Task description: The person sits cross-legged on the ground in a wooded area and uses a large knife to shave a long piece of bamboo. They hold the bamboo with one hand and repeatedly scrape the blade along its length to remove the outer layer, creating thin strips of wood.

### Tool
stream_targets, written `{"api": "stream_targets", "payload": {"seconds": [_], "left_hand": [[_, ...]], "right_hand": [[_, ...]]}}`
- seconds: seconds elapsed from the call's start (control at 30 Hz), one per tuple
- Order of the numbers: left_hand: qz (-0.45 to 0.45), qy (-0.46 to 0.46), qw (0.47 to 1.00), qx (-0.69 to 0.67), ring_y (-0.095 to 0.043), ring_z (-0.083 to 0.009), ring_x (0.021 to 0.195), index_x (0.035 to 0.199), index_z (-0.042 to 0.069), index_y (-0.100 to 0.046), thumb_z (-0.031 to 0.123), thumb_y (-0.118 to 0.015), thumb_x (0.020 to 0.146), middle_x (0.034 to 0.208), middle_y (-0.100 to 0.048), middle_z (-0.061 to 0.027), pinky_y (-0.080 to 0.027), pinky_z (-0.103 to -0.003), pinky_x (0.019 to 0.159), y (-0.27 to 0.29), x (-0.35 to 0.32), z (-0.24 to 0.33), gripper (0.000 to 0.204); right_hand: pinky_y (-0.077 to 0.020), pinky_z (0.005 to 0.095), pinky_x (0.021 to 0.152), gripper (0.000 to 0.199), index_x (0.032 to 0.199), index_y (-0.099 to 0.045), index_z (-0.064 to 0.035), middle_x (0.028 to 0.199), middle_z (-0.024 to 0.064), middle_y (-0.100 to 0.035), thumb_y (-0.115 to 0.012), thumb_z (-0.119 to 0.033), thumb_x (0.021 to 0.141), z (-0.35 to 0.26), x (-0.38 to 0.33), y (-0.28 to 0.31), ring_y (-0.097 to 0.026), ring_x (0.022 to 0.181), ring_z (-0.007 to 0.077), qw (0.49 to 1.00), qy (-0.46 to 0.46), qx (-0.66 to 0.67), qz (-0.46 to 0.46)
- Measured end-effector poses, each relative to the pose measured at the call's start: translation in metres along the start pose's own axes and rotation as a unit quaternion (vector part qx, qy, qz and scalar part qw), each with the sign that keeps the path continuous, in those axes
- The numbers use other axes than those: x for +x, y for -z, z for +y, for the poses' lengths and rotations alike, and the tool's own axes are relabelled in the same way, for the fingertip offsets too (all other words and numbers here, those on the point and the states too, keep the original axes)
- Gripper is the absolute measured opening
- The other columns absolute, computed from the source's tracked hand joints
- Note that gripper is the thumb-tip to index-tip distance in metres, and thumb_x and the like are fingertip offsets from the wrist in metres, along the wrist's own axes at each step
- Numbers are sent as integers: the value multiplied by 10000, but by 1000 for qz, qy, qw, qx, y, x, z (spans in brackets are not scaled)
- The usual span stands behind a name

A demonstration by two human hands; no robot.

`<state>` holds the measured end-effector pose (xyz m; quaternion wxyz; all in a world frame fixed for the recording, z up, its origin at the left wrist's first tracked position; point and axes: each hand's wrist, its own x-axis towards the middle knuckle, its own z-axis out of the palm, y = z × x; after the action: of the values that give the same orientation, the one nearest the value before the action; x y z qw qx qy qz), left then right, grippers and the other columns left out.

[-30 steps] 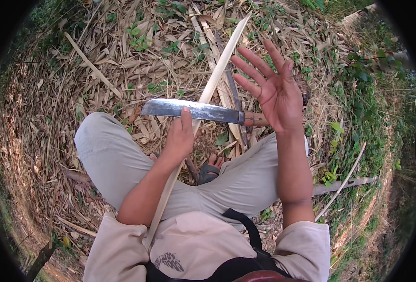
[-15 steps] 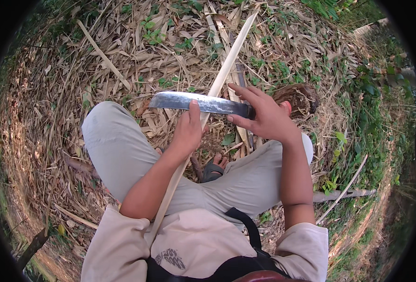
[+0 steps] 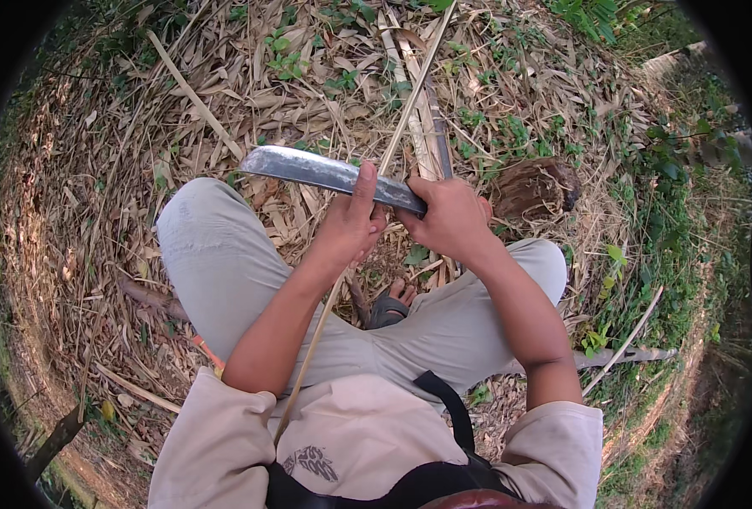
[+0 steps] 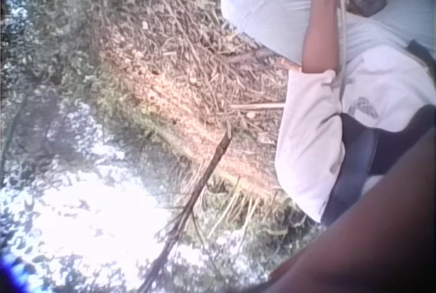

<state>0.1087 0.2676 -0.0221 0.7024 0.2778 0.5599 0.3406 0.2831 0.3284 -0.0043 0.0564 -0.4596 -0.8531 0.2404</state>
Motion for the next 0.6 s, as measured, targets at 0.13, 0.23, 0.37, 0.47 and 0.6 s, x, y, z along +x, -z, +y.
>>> {"api": "stream_targets", "payload": {"seconds": [0.13, 0.23, 0.37, 0.47, 0.6], "left_hand": [[67, -93, 990, 79, -376, -75, 411, 648, 85, -430, 731, -405, 924, 503, -395, 12, -320, -243, 391, -6, -7, 5, 703], [78, -112, 978, 159, -583, -186, 731, 874, -28, -639, 693, -578, 868, 745, -630, -78, -476, -332, 696, -2, -5, -4, 724], [75, -147, 973, 161, -601, -200, 793, 955, 2, -669, 659, -609, 867, 817, -664, -96, -481, -345, 771, -4, -11, -2, 665], [68, -126, 975, 168, -604, -208, 788, 976, 15, -676, 646, -618, 867, 818, -667, -105, -480, -350, 766, -2, -9, -2, 643], [110, -168, 964, 176, -588, -216, 749, 997, -2, -657, 645, -626, 863, 788, -647, -124, -478, -369, 727, -2, -1, -6, 661]], "right_hand": [[-518, 475, 629, 207, 814, -648, -79, 670, 152, -654, -737, -247, 731, -7, 0, -12, -658, 655, 371, 999, 16, 38, 24], [-511, 476, 621, 174, 777, -645, -87, 657, 148, -649, -723, -223, 702, -11, 4, -10, -651, 643, 373, 999, 14, 18, 27], [-474, 489, 570, 104, 715, -611, -113, 616, 150, -620, -668, -191, 677, -1, 13, -15, -627, 613, 378, 999, 27, -6, 46], [-467, 482, 578, 122, 713, -605, -106, 614, 149, -617, -669, -201, 670, 0, 15, -17, -624, 620, 378, 996, 34, -7, 83], [-491, 480, 620, 154, 723, -628, -70, 657, 158, -640, -701, -199, 682, 2, 25, -13, -645, 662, 378, 998, -16, -22, 60]]}}
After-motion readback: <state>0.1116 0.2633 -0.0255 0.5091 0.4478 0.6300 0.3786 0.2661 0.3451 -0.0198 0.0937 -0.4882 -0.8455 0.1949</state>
